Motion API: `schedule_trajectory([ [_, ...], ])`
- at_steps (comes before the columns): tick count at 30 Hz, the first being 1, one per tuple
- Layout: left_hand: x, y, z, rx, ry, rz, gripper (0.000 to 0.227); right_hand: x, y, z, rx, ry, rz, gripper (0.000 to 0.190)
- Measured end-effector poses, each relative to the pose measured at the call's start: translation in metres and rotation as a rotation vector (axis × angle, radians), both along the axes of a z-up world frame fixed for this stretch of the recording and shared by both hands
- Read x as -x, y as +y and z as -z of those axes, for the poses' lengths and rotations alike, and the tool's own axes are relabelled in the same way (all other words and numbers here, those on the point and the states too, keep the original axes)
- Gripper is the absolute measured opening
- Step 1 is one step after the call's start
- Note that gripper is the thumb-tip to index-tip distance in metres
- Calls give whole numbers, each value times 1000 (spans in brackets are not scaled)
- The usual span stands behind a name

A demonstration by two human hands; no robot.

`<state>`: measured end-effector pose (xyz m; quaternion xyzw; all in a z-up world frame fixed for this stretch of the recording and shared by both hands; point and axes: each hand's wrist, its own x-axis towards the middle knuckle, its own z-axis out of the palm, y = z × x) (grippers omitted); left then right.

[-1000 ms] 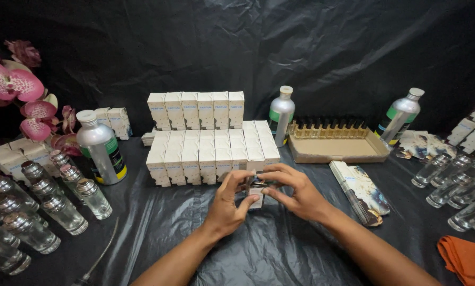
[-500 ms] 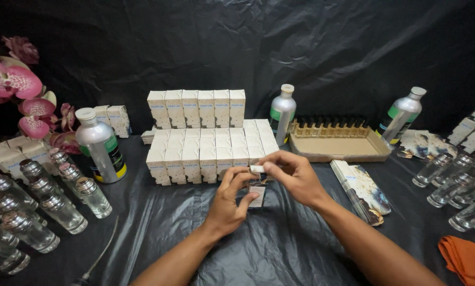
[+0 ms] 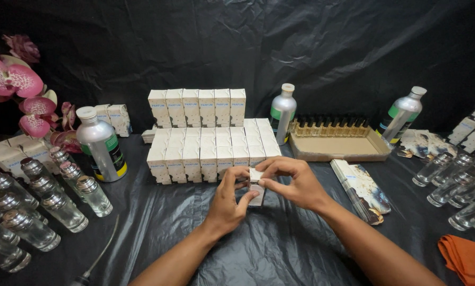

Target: Folding cardboard boxes and inserting small perfume bottles into them for packaging.

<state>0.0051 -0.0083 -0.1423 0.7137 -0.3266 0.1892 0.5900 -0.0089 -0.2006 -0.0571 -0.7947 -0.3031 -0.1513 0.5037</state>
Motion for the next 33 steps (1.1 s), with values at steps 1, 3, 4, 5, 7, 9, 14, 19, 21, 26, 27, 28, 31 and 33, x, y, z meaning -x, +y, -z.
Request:
schedule_trajectory([
  [1, 2, 0, -3, 0, 0, 0, 36, 1, 0, -2, 0, 0, 0, 9],
  [3, 6, -1, -10, -47, -14, -14, 29, 3, 0, -5, 96, -85, -24, 13],
  [4, 8, 0, -13, -48, -15, -13, 29, 5, -1, -9, 95, -86, -23, 13],
  [5, 9, 1, -15, -70, -41, -47, 23, 7, -2, -12, 152, -120, -50, 12],
  [7, 13, 2, -21, -92, -67, -81, 19, 7, -5, -14, 207, -155, -77, 13],
  [9, 18, 3, -27, -137, -61, -155, 21, 3, -9, -12, 248, -142, -100, 19],
  [14, 18, 3, -27, -185, -53, -86, 49, -6, -14, 5, 328, -165, 29, 30],
  [19, 8, 0, -12, -182, -42, -65, 58, -1, -15, -1, 383, -157, 43, 35],
  [21, 9, 1, -13, -197, -42, -58, 58, 8, -12, -14, 370, -98, -35, 35],
  [26, 8, -1, -7, -203, -69, -75, 60, 1, -22, 1, 410, -51, -150, 28],
  [27, 8, -1, -7, -211, -60, -76, 60, 1, -22, 3, 383, -47, -153, 27],
  [28, 12, -1, -13, -212, -60, -75, 60, 3, -21, -2, 382, -47, -152, 27],
  [31, 19, -4, -31, -286, -68, -95, 74, 0, -25, -17, 257, 6, -200, 26],
  [33, 16, -6, -43, -170, -274, -172, 59, -9, -36, -28, 264, -61, 4, 32],
])
